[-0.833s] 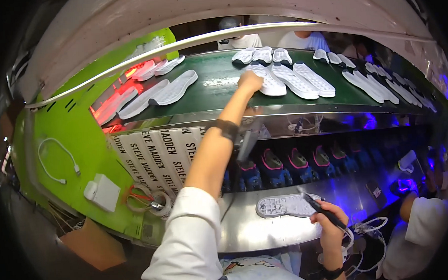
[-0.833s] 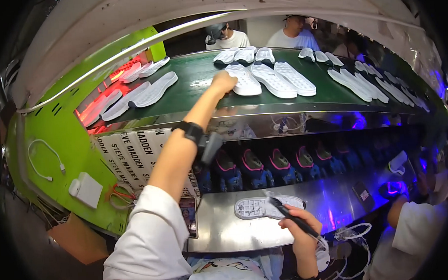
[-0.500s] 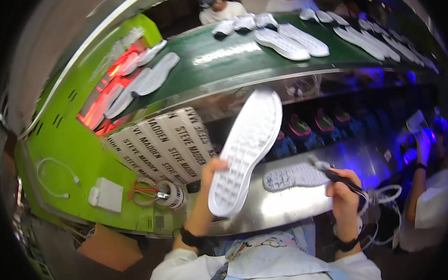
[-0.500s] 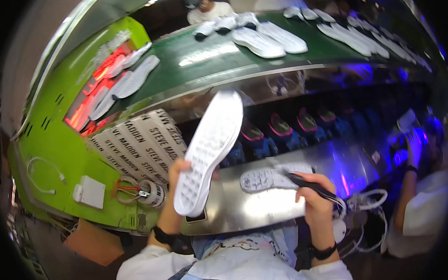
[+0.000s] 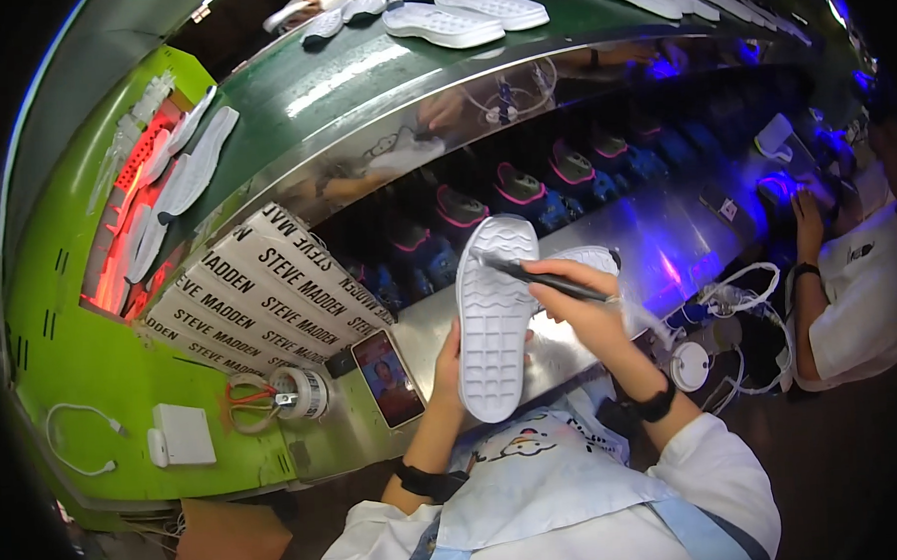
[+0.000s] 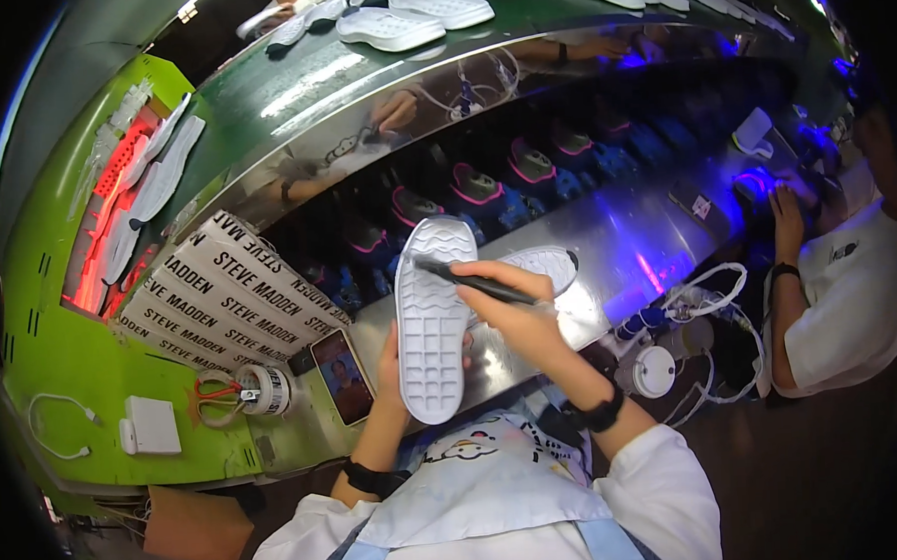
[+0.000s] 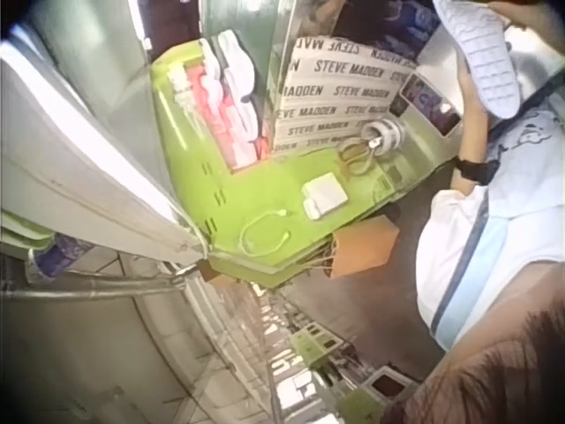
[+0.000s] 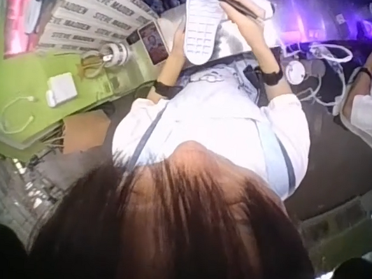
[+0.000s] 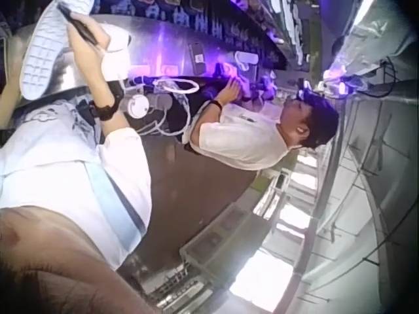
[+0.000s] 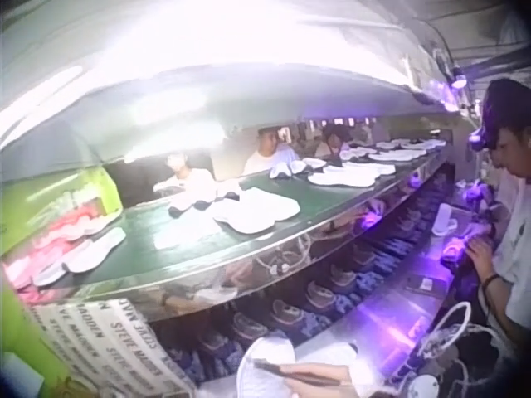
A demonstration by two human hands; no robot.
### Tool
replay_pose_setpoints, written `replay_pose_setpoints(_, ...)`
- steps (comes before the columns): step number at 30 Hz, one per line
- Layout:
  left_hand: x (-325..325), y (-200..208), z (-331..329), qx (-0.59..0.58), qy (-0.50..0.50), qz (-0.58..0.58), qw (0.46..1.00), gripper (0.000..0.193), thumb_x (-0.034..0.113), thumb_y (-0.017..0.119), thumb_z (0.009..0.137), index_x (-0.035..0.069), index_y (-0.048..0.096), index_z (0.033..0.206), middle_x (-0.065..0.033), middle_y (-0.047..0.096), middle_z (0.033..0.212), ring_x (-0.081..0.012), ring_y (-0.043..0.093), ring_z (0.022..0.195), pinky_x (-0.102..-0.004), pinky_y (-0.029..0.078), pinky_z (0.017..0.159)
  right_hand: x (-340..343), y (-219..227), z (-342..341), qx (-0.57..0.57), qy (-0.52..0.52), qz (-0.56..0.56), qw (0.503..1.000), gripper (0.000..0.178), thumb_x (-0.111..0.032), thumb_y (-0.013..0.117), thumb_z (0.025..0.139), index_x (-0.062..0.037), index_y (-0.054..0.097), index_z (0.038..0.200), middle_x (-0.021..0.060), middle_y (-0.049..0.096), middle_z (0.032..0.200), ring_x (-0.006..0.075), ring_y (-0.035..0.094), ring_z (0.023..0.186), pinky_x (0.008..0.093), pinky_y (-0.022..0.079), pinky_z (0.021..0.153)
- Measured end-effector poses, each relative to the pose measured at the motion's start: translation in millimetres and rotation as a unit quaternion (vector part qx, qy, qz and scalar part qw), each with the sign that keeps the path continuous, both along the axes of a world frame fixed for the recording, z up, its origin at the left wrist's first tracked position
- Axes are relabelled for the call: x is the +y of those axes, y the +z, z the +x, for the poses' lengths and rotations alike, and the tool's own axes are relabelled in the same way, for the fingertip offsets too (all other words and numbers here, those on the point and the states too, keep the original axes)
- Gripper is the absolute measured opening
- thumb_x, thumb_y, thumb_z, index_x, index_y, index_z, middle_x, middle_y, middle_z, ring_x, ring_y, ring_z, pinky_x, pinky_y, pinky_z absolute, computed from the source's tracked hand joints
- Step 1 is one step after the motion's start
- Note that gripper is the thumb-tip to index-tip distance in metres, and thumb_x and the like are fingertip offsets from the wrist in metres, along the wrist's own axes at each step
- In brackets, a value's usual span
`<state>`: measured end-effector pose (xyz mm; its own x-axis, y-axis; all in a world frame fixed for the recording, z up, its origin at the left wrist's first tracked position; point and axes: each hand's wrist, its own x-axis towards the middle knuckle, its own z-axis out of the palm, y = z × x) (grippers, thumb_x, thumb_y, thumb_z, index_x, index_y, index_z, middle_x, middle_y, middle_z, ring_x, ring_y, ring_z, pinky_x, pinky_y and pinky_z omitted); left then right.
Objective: The recorder applies glue to the bottom of white shoe soles using a brush tool at a manufacturing workstation.
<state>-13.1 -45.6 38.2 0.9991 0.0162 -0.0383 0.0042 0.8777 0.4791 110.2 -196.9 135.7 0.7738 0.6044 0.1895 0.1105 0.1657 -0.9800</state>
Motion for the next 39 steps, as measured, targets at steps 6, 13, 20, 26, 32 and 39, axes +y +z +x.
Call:
replay_pose_setpoints(6, -2.8, -40.8, -10.7, 0.035, 0.145, -0.111, 0.983, 0.064, 0.053, 0.033, 0.092, 0.006, 0.04, 0.134, -0.0209, 0.056, 0.119, -0.0338, 0.058, 0.105, -0.0437, 0.048, 0.094, 1.3, -28.0, -44.1, -0.065, 0.212, -0.045, 0.974, 0.019, -0.004, 0.067, 0.08, -0.0004, 0.068, 0.099, 0.0108, 0.069, 0.097, 0.0131, 0.065, 0.088, 0.0274, 0.051, 0.081)
replay_pose_setpoints(13, 12.1, -17.6, 2.4, -0.072, 0.033, -0.271, 0.959, 0.074, 0.061, 0.039, 0.087, 0.002, 0.035, 0.132, -0.0228, 0.051, 0.114, -0.0441, 0.056, 0.096, -0.0561, 0.054, 0.067, -0.2, -22.1, -47.8, -0.078, 0.335, -0.046, 0.938, 0.025, -0.003, 0.067, 0.077, -0.0055, 0.069, 0.102, 0.0144, 0.068, 0.102, 0.0223, 0.066, 0.094, 0.03, 0.05, 0.085)
replay_pose_setpoints(20, 51.9, 28.3, 31.0, -0.087, -0.164, -0.009, 0.983, 0.068, 0.045, 0.037, 0.094, -0.009, 0.031, 0.136, -0.0274, 0.047, 0.13, -0.0405, 0.052, 0.115, -0.0488, 0.046, 0.095, 1.0, 14.3, -8.3, -0.021, 0.436, -0.198, 0.878, 0.023, -0.003, 0.065, 0.079, -0.0043, 0.069, 0.101, 0.0135, 0.068, 0.103, 0.021, 0.066, 0.094, 0.0284, 0.05, 0.083)
replay_pose_setpoints(26, 44.3, 55.7, 67.2, 0.213, -0.277, 0.361, 0.865, 0.039, 0.03, 0.047, 0.096, -0.002, 0.059, 0.115, -0.0109, 0.063, 0.109, -0.0179, 0.057, 0.105, -0.0324, 0.046, 0.09, -3.5, 15.9, 1.5, -0.248, 0.456, -0.201, 0.831, 0.025, -0.003, 0.066, 0.075, -0.0061, 0.069, 0.099, 0.0078, 0.069, 0.102, 0.0259, 0.064, 0.095, 0.0348, 0.049, 0.086)
replay_pose_setpoints(32, 64.1, 42.2, 77.1, 0.184, -0.487, 0.226, 0.824, 0.04, 0.033, 0.049, 0.094, 0.005, 0.056, 0.122, -0.008, 0.061, 0.115, -0.0163, 0.057, 0.103, -0.0251, 0.044, 0.09, -30.1, 0.3, 23.9, -0.327, 0.409, -0.106, 0.845, 0.02, -0.005, 0.069, 0.067, -0.0105, 0.073, 0.085, 0.0089, 0.067, 0.092, 0.0254, 0.054, 0.106, 0.0369, 0.045, 0.09)
replay_pose_setpoints(39, 2.3, 9.5, 27.8, -0.136, 0.086, -0.009, 0.987, 0.09, 0.07, 0.039, 0.082, 0.015, 0.014, 0.148, -0.0111, 0.015, 0.153, -0.0379, 0.022, 0.137, -0.0573, 0.014, 0.111, -6.8, -7.9, 11.9, -0.091, 0.294, -0.079, 0.948, 0.025, -0.002, 0.069, 0.077, -0.0081, 0.071, 0.101, 0.0121, 0.068, 0.104, 0.0247, 0.063, 0.094, 0.0315, 0.048, 0.088)
